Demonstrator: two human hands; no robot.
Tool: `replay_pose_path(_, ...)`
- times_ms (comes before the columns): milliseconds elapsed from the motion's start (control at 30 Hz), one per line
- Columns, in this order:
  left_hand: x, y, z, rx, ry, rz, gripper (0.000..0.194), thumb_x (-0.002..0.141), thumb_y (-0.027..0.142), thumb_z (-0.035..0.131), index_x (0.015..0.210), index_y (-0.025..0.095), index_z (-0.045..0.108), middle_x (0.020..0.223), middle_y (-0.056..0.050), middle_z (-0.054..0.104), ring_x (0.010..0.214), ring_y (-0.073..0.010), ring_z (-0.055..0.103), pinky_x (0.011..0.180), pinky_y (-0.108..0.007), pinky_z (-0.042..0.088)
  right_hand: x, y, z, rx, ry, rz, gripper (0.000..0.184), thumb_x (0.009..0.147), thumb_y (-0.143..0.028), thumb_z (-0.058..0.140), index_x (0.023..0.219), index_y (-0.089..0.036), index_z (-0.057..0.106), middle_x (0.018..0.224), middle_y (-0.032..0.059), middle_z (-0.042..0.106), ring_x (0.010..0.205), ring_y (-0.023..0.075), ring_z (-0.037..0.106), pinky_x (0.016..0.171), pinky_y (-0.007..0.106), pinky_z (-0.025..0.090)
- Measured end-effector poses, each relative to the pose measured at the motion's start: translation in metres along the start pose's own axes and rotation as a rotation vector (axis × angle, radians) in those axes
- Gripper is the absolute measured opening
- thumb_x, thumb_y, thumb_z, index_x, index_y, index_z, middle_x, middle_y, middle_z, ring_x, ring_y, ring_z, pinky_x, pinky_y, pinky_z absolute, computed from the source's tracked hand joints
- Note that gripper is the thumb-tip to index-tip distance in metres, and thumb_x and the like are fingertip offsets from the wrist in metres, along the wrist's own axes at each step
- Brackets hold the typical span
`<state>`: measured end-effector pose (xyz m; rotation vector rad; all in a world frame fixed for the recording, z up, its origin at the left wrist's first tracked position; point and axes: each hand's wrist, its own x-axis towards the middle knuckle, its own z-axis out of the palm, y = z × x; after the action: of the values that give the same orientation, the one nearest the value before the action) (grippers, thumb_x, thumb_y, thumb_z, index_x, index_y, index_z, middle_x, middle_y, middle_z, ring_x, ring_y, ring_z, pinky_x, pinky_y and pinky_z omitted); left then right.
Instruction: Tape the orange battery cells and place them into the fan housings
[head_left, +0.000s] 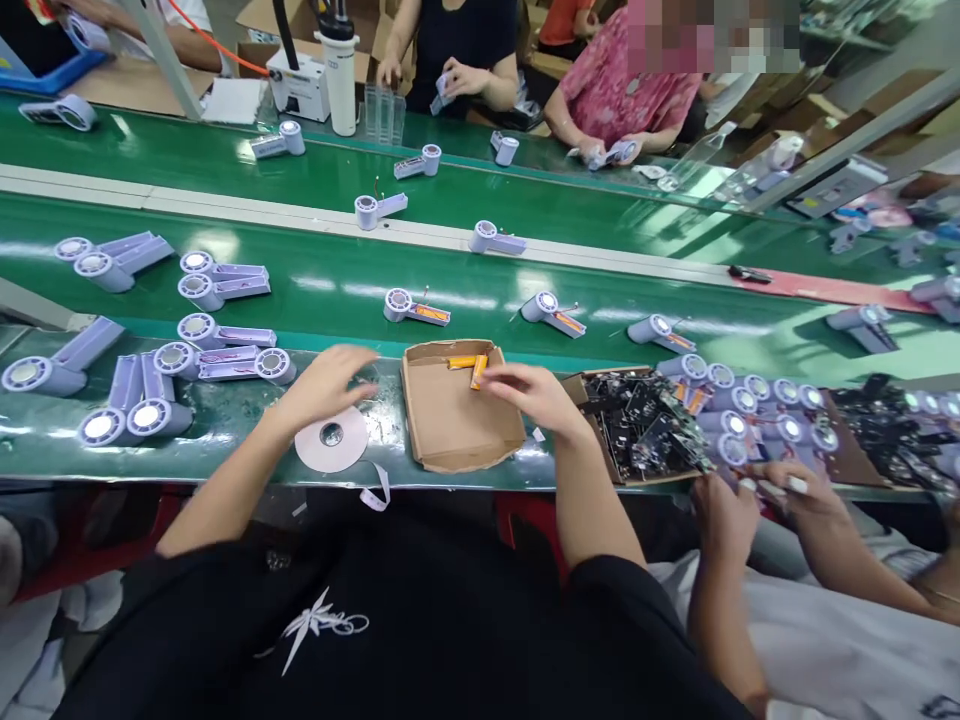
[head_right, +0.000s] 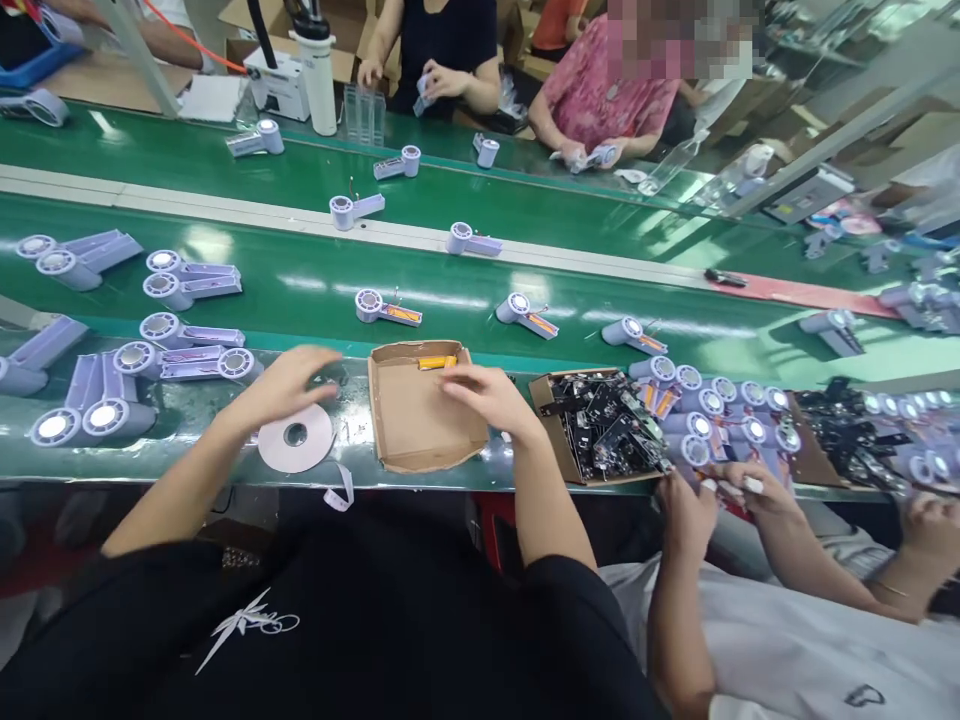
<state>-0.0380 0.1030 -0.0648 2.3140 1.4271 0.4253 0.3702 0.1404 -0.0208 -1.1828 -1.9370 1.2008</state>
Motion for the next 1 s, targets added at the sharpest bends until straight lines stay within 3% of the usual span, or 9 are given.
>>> replay_pose_path(100,-0.111,-0.003,0.012,0.07,-0.087,-0.01,0.055,0.089,0.053,0.078,0.141,0.035,0.072,0.159,-0.008,0.067,0.148,-0.0402,0.057,0.124,-0.059,0.049,-0.071,0.016,0.002,0.301,0.177,0.134,0.044,0.086,-0.067,0.087,0.101,-0.026,0.085,0.093,0.0091,0.088,0.083,0.0264,0.084,0.08,0.043,0.071)
replay_pose_path(200,-0.161,0.005,0.02,0.152,0.012,-0.049,0.039,0.09,0.036,0.076,0.129,0.035,0.076,0.16,-0.01,0.066,0.149,-0.0441,0.056,0.12,-0.064,0.053,-0.096,0.013,0.028,0.43,0.17,0.19,0.043,0.084,-0.065,0.09,0.1,-0.025,0.084,0.092,0.0096,0.087,0.074,0.0235,0.082,0.064,0.036,0.067)
replay_pose_path(367,-0.144,0.043,0.016,0.176,0.331,-0.042,0.044,0.094,0.037,0.076,0.137,0.031,0.068,0.142,-0.014,0.073,0.147,-0.0423,0.056,0.126,-0.067,0.046,-0.079,-0.036,0.117,0.491,-0.243,0.278,0.066,0.084,-0.054,0.089,0.14,-0.022,0.075,0.093,0.005,0.086,0.059,0.0165,0.074,0.051,0.026,0.055)
replay_pose_path(433,-0.134,0.053,0.012,0.173,0.405,0.002,0.045,0.094,0.036,0.077,0.137,0.032,0.064,0.139,-0.012,0.074,0.148,-0.0406,0.055,0.129,-0.066,0.043,-0.074,-0.053,0.148,0.452,-0.349,0.19,0.057,0.088,-0.054,0.086,0.134,-0.021,0.078,0.082,0.0014,0.082,0.057,0.0153,0.071,0.056,0.027,0.056)
replay_pose_path(500,-0.131,0.054,0.01,0.174,0.466,0.014,0.045,0.093,0.035,0.079,0.135,0.032,0.063,0.137,-0.01,0.075,0.147,-0.0398,0.055,0.129,-0.067,0.042,-0.073,-0.06,0.167,0.369,-0.37,0.024,0.037,0.096,-0.055,0.076,0.109,-0.021,0.084,0.069,0.0003,0.076,0.055,0.015,0.066,0.061,0.028,0.054)
replay_pose_path(600,-0.134,0.046,0.012,0.192,0.568,-0.041,0.045,0.091,0.027,0.078,0.133,0.031,0.063,0.134,-0.01,0.076,0.142,-0.039,0.058,0.126,-0.068,0.043,-0.077,-0.056,0.174,0.237,-0.368,-0.126,0.038,0.103,-0.053,0.067,0.088,-0.021,0.081,0.065,0.0014,0.073,0.057,0.015,0.065,0.065,0.028,0.052)
replay_pose_path(767,-0.132,0.054,0.024,0.177,0.55,0.02,0.048,0.088,0.012,0.072,0.13,0.034,0.071,0.132,-0.007,0.079,0.148,-0.0399,0.053,0.124,-0.07,0.044,-0.074,-0.048,0.175,0.314,-0.33,0.062,0.05,0.092,-0.062,0.081,0.119,-0.02,0.078,0.077,0.0011,0.079,0.064,0.0168,0.069,0.064,0.027,0.053)
replay_pose_path(933,-0.125,0.059,0.033,0.065,0.668,-0.098,0.046,0.089,0.022,0.077,0.132,0.033,0.065,0.131,-0.009,0.075,0.148,-0.0398,0.053,0.12,-0.069,0.052,-0.069,-0.055,0.182,0.061,-0.558,-0.046,0.037,0.108,-0.046,0.067,0.083,-0.02,0.08,0.065,0.0005,0.075,0.062,0.0155,0.069,0.067,0.027,0.05)
replay_pose_path(1000,-0.13,0.049,0.036,-0.034,0.69,-0.215,0.06,0.09,0.031,0.079,0.146,0.032,0.055,0.141,-0.013,0.067,0.152,-0.0391,0.05,0.11,-0.062,0.062,-0.064,-0.052,0.17,-0.052,-0.747,-0.027,0.027,0.103,-0.04,0.074,0.088,-0.02,0.083,0.068,-0.0001,0.078,0.061,0.0142,0.07,0.066,0.026,0.048)
